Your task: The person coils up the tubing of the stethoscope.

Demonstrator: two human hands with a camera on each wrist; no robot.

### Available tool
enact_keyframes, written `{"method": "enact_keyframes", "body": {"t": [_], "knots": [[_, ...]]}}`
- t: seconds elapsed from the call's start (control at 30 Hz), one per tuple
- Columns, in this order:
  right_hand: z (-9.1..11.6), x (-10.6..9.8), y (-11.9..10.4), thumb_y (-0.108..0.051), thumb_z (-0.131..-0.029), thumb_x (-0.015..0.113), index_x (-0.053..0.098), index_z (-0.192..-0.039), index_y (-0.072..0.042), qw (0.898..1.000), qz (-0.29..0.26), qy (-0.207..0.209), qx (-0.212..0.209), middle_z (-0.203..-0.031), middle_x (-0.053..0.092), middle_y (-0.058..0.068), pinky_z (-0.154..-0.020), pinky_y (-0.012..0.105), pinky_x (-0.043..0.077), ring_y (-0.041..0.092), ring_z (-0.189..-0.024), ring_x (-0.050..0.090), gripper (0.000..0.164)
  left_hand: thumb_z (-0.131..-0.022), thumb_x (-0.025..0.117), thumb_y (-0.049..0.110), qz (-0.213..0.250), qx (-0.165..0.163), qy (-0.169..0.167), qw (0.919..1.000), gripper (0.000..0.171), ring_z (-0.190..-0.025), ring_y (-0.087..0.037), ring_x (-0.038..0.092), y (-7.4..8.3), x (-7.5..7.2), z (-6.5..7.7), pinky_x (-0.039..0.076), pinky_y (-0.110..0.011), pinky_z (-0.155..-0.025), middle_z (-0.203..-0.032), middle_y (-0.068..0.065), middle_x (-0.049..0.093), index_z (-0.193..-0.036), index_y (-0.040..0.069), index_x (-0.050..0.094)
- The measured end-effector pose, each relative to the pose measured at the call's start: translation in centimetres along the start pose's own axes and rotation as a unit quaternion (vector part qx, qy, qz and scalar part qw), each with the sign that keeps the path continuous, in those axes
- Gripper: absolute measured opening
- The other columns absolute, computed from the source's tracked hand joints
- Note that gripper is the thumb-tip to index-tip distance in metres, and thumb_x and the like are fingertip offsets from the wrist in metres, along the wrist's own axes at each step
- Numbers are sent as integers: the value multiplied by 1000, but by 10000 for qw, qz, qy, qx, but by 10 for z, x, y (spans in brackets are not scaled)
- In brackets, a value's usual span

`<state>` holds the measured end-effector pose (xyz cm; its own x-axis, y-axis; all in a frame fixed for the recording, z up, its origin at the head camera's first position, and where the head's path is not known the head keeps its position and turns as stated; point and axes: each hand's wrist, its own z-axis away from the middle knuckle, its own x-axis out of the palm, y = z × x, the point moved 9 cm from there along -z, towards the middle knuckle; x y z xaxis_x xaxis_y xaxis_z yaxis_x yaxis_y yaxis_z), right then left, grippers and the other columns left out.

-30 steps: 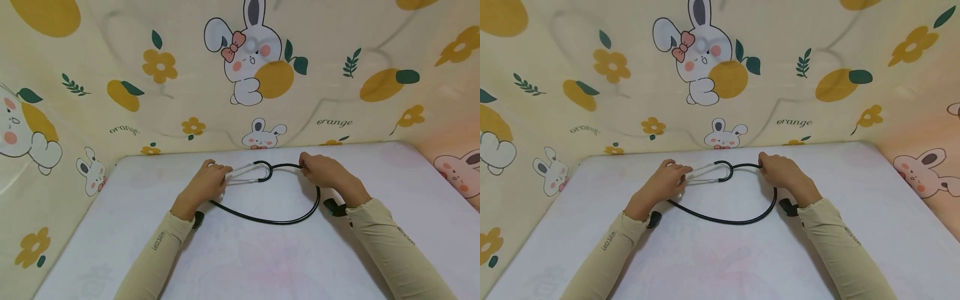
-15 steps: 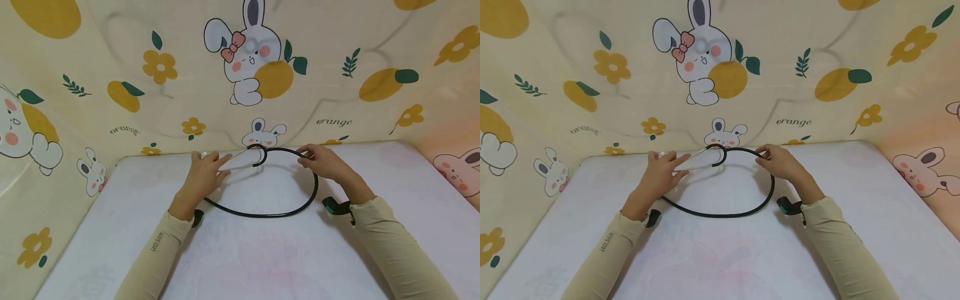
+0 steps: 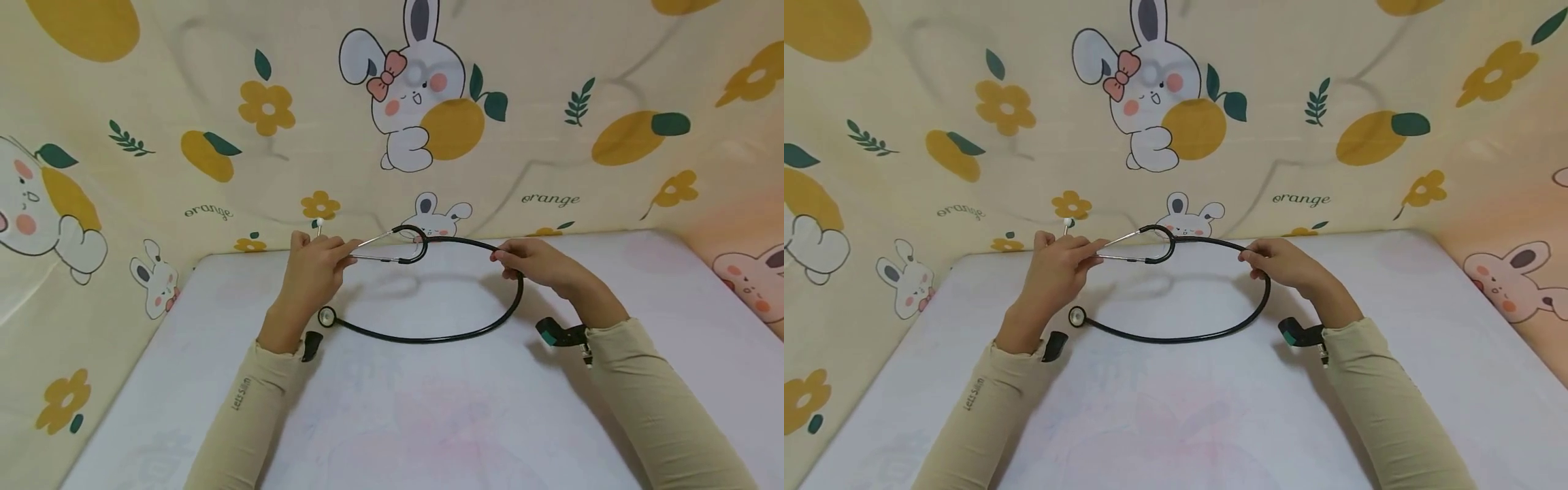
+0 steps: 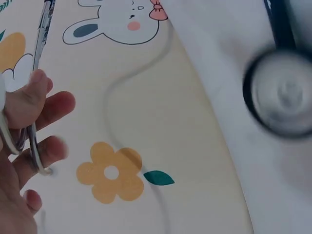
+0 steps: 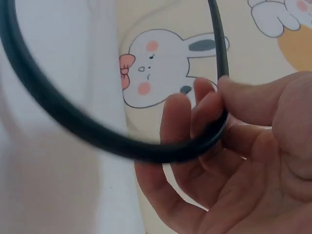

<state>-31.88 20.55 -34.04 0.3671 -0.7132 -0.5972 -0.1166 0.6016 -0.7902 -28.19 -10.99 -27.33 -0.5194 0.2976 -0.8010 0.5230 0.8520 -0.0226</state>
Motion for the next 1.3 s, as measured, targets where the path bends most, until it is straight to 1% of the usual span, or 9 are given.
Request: {"method": "enact_keyframes", "body": {"t": [0.17, 0.37, 0.47, 0.57, 0.7, 0.93, 1.03, 1.13, 1.3], "knots": [[4, -9, 6, -20, -107, 45, 55, -124, 6, 10000, 0, 98, 15, -114, 59, 13, -83, 24, 49, 17, -93, 60, 32, -87, 76, 19, 555, -165, 82, 9983, 29, -65, -20, 54, -5, -4, 0, 28, -37, -73, -68, -2, 64, -115, 18, 76], [6, -24, 17, -17, -108, 39, 49, -125, 7, 9983, -387, 334, 292, -102, 55, 3, -82, 22, 50, 10, -88, 59, 31, -84, 79, 27, 937, -206, -214, 9952, 44, -60, -13, 52, 0, 2, 0, 27, -35, -73, -65, 1, 65, -127, 22, 70], [7, -34, 18, -20, -109, 36, 49, -129, 6, 9968, -243, 658, 381, -101, 52, 6, -82, 28, 49, 17, -89, 54, 35, -84, 78, 30, 922, -140, -287, 9952, 46, -59, -13, 53, 5, 4, -1, 27, -34, -73, -66, 1, 67, -129, 24, 68], [7, -43, 11, -26, -109, 36, 49, -134, 3, 9933, -22, 1116, 308, -117, 53, 17, -91, 37, 46, 28, -106, 52, 40, -85, 77, 28, 919, -90, -201, 9955, 40, -60, -15, 55, 7, 2, -1, 27, -35, -72, -68, 0, 67, -125, 23, 71], [10, -57, -4, -25, -108, 41, 52, -135, 2, 9827, 281, 1829, -34, -138, 45, 25, -97, 47, 39, 36, -120, 45, 41, -85, 77, 25, 894, 26, 67, 9960, 31, -61, -17, 52, 11, -2, -1, 27, -37, -72, -68, -1, 59, -116, 20, 76], [25, -76, -27, -22, -106, 45, 59, -129, 3, 9505, 908, 2920, -555, -126, 45, 26, -83, 44, 32, 33, -101, 39, 37, -86, 76, 22, 794, 392, 412, 9952, 28, -61, -17, 57, 24, -3, -4, 30, -42, -71, -71, -1, 64, -113, 15, 77], [32, -78, -39, -20, -106, 46, 59, -128, 3, 9416, 852, 3140, -863, -124, 44, 23, -81, 40, 30, 29, -97, 37, 34, -88, 75, 19, 746, 532, 395, 9950, 26, -58, -17, 57, 28, -4, -4, 31, -40, -67, -69, -2, 64, -113, 13, 77], [40, -77, -53, -17, -105, 48, 60, -125, 0, 9335, 744, 3281, -1236, -118, 44, 13, -81, 33, 30, 21, -94, 37, 30, -88, 75, 17, 749, 659, 328, 9945, 25, -59, -18, 58, 31, -5, -4, 33, -37, -65, -71, -3, 67, -112, 12, 77], [57, -68, -85, -4, -101, 53, 65, -116, 0, 9165, 869, 3200, -2236, -106, 46, -1, -75, 20, 33, 8, -89, 39, 19, -87, 76, 14, 658, 1166, 83, 9910, 25, -67, -14, 67, 42, -4, -2, 38, -39, -71, -80, 1, 74, -112, 14, 77]]}}
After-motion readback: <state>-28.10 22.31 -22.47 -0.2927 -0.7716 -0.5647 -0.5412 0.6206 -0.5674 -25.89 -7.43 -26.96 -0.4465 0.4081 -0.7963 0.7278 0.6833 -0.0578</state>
